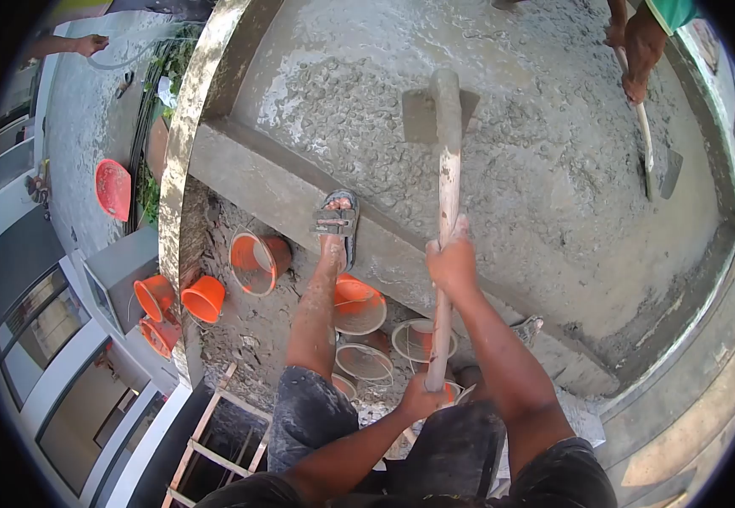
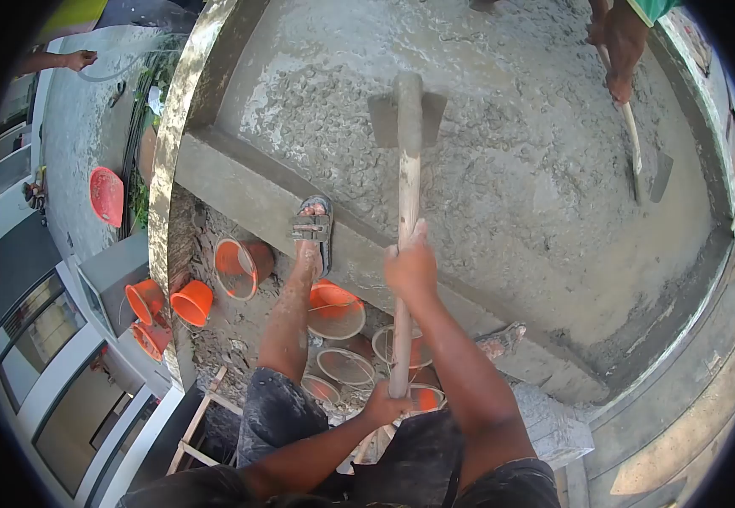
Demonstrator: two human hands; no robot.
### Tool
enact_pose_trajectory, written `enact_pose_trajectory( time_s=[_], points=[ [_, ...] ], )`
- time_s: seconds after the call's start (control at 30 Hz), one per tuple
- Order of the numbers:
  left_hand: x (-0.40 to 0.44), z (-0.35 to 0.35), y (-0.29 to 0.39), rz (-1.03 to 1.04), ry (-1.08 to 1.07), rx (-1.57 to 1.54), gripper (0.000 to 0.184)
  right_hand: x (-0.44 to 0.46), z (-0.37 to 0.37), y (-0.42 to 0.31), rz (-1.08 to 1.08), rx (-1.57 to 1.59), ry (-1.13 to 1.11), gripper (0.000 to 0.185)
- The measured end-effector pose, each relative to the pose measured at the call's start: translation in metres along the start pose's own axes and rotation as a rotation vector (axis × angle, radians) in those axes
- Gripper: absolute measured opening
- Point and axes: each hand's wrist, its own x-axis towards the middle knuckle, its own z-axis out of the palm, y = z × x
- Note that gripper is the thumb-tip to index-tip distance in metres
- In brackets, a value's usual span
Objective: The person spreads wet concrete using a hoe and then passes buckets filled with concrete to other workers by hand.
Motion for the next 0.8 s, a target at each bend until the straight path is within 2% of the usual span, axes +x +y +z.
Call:
enact_pose_trajectory(
  time_s=[0.03,0.07,0.13,0.17,0.23,0.27,0.33,0.43,0.5,0.57,0.63,0.7,0.77,0.8],
  points=[
    [0.035,-0.015,0.033,-0.005,0.032,-0.082,0.011,0.033,-0.007,-0.041,-0.093,0.039,0.021,0.075],
    [0.079,-0.034,0.059,0.135,0.108,-0.080,0.011,0.072,-0.010,-0.085,-0.164,0.023,0.077,0.074],
    [0.144,-0.087,0.158,0.121,0.099,-0.227,0.016,0.168,0.010,-0.153,-0.242,0.028,0.137,0.075],
    [0.158,-0.113,0.213,0.159,0.097,-0.070,0.020,0.198,0.012,-0.187,-0.307,-0.034,0.145,0.076],
    [0.196,-0.149,0.252,0.138,0.105,-0.129,0.020,0.272,0.042,-0.222,-0.215,-0.060,0.143,0.071],
    [0.199,-0.155,0.256,0.144,0.109,-0.138,0.020,0.281,0.048,-0.225,-0.224,-0.066,0.141,0.071],
    [0.188,-0.165,0.244,0.068,0.159,-0.223,0.016,0.282,0.075,-0.225,-0.101,-0.078,0.000,0.063],
    [0.156,-0.154,0.212,0.018,0.099,-0.409,0.015,0.246,0.100,-0.201,-0.140,-0.252,-0.030,0.053],
    [0.123,-0.126,0.203,-0.099,0.077,-0.495,0.015,0.249,0.111,-0.156,-0.108,-0.332,-0.110,0.049],
    [0.099,-0.093,0.172,-0.144,0.026,-0.574,0.015,0.207,0.105,-0.125,-0.014,-0.419,-0.296,0.051],
    [0.067,-0.069,0.147,-0.212,0.026,-0.666,0.016,0.170,0.121,-0.070,-0.065,-0.493,-0.210,0.050],
    [0.042,-0.051,0.118,-0.293,0.038,-0.683,0.017,0.143,0.136,-0.016,0.068,-0.429,-0.246,0.045],
    [0.019,-0.038,0.094,-0.383,0.052,-0.698,0.019,0.127,0.133,0.031,0.021,-0.492,-0.296,0.044],
    [0.011,-0.030,0.087,-0.379,0.007,-0.676,0.018,0.101,0.110,0.018,0.132,-0.390,-0.317,0.043]
  ],
)
